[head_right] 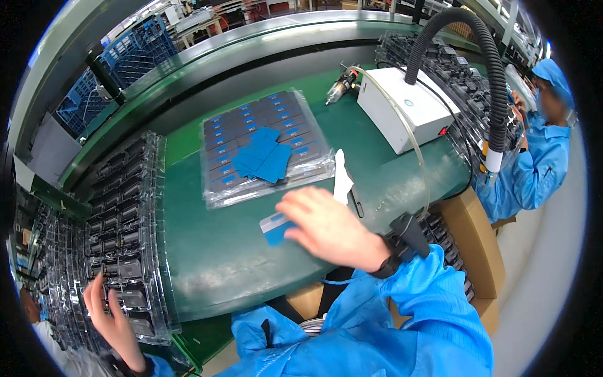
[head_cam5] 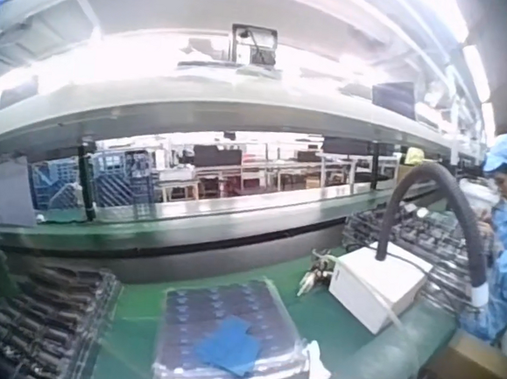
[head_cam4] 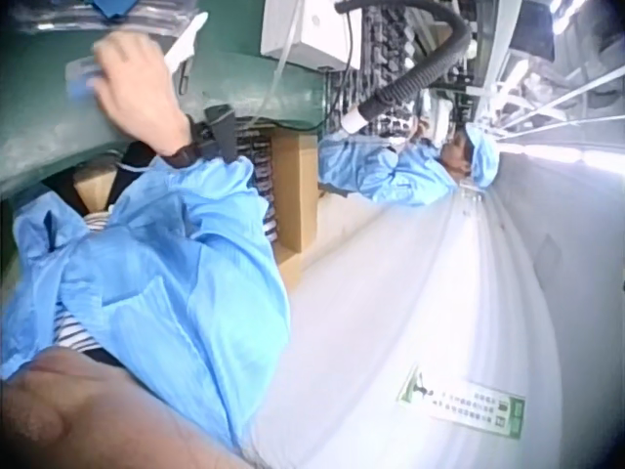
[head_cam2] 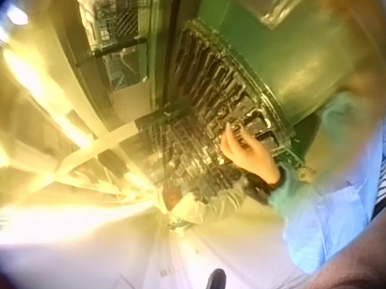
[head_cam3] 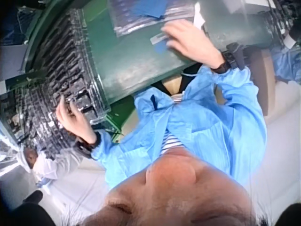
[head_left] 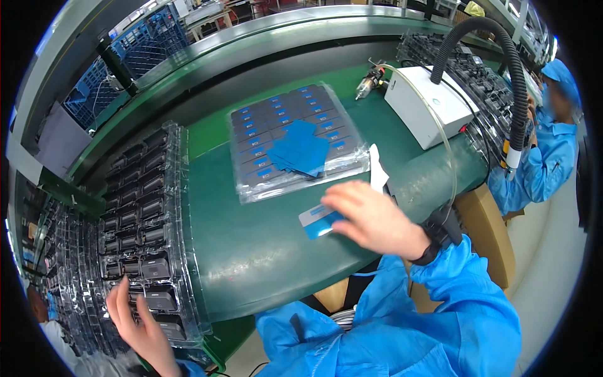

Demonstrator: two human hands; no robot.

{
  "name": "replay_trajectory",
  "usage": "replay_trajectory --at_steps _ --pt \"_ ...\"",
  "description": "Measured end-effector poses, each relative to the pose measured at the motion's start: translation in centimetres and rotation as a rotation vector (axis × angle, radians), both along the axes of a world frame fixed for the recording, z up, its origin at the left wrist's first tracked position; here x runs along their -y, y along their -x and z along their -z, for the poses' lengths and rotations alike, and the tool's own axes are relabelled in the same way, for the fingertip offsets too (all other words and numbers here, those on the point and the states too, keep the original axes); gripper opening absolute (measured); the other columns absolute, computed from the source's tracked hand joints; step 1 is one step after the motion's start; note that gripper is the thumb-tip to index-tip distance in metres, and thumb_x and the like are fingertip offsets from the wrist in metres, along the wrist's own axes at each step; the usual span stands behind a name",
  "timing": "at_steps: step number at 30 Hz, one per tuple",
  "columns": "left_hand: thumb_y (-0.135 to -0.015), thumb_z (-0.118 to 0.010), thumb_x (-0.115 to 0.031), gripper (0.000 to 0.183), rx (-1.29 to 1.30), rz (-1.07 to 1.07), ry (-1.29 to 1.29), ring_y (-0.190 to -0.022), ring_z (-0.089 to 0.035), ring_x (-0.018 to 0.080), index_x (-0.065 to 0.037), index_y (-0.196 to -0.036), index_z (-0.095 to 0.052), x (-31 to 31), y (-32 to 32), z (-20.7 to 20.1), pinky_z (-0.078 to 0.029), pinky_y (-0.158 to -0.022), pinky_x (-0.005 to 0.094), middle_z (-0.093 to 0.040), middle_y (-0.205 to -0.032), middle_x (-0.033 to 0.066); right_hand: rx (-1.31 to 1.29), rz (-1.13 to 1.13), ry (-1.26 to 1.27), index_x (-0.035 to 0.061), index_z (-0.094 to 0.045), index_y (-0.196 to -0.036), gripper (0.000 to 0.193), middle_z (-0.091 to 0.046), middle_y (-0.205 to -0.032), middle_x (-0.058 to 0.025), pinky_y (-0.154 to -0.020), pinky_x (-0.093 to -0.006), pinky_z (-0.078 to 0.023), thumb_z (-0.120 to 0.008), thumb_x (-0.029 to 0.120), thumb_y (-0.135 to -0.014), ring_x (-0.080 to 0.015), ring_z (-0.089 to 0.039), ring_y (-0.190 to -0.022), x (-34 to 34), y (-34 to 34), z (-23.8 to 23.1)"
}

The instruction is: Assembling and inspecting electronic devices on a production line, including applying protective films and labels.

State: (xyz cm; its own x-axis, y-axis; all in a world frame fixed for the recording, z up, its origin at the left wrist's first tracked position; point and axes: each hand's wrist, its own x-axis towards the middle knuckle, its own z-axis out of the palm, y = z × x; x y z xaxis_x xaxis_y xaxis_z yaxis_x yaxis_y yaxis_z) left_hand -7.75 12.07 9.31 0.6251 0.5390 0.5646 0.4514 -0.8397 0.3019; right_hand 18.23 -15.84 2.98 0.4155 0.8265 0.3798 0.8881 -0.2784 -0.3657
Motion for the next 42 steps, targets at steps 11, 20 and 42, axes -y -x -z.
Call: replay_trajectory --at_steps 11,20,42 --pt "-0.096 -0.04 -0.03 0.035 -0.168 0.596 2.118 -0.081 -0.057 0.0153 0.0 -0.113 -0.049 15.1 -2.6 10.9 -0.046 -0.071 0.0267 -0.058 -0.099 0.0102 0.07 -0.047 -0.224 0.0096 -0.066 -0.093 0.029 -0.063 -0.101 -0.002 -0.09 -0.0401 -0.043 -0.062 0.008 -0.064 -0.0193 -0.058 -0.095 3.4 9.1 7.0" --pt "-0.088 -0.058 -0.016 0.013 0.075 0.398 1.951 -0.069 -0.053 0.0056 -0.003 -0.086 -0.059 16.4 -3.8 10.8 -0.042 -0.063 0.02 -0.058 -0.075 -0.0009 -0.368 0.177 -0.553 0.0042 -0.063 -0.092 0.018 -0.06 -0.103 -0.011 -0.081 -0.0368 -0.046 -0.061 0.006 -0.074 -0.0253 -0.058 -0.092 5.5 12.0 5.5" --pt "-0.082 -0.06 -0.002 0.005 -0.218 0.745 1.356 -0.086 -0.053 0.0113 0.003 -0.084 -0.06 13.5 -7.6 7.2 -0.041 -0.078 0.0241 -0.059 -0.091 0.0061 -0.311 -0.118 -0.287 0.0016 -0.064 -0.095 0.032 -0.062 -0.08 -0.0095 -0.061 -0.0311 -0.049 -0.073 0.005 -0.065 -0.0236 -0.06 -0.07 3.9 7.8 0.8"
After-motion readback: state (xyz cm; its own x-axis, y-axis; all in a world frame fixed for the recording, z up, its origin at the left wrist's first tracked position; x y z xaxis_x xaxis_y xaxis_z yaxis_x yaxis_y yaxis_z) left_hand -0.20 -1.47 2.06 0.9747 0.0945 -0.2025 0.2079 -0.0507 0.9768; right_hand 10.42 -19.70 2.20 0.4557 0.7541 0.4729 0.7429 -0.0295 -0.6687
